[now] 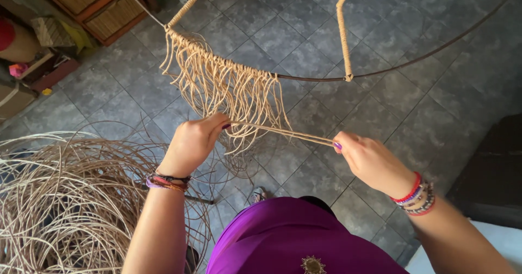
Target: Tying natural fiber strands onto a circular metal frame to create a decorative fringe
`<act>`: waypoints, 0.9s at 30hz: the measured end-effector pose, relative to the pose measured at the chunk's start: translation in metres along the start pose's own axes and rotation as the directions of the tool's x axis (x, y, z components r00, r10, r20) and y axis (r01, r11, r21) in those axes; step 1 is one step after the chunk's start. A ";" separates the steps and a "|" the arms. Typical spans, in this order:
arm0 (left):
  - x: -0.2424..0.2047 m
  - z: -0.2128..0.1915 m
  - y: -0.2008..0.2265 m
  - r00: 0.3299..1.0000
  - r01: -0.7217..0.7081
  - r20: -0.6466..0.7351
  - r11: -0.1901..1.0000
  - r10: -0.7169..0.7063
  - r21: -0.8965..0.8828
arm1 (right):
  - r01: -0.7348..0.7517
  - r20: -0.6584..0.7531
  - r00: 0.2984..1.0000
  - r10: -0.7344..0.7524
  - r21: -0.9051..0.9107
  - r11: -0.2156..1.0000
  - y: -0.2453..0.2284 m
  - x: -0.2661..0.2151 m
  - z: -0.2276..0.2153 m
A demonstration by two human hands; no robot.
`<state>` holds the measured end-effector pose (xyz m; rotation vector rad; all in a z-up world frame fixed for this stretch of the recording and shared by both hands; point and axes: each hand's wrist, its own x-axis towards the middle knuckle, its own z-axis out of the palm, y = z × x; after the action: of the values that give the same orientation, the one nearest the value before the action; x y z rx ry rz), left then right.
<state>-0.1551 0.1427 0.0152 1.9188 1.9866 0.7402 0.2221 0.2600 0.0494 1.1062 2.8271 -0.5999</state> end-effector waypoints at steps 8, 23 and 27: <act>0.009 -0.005 0.002 0.997 0.009 0.078 0.998 -0.004 -0.064 | 0.114 -0.256 0.958 -0.130 -0.078 0.990 0.030 0.000 0.024; 0.033 0.079 0.140 0.876 -0.389 -0.347 0.915 0.334 -0.103 | 0.276 -0.773 0.626 -0.107 0.091 0.957 0.023 0.084 -0.045; 0.071 0.141 0.125 0.944 -0.107 -0.309 0.993 0.118 0.053 | 0.092 -0.646 0.747 -0.157 -0.133 0.987 0.004 0.120 -0.037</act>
<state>0.0199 0.2342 -0.0235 2.0566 2.0897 1.1076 0.1390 0.3541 0.0608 1.3262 3.4936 -0.0606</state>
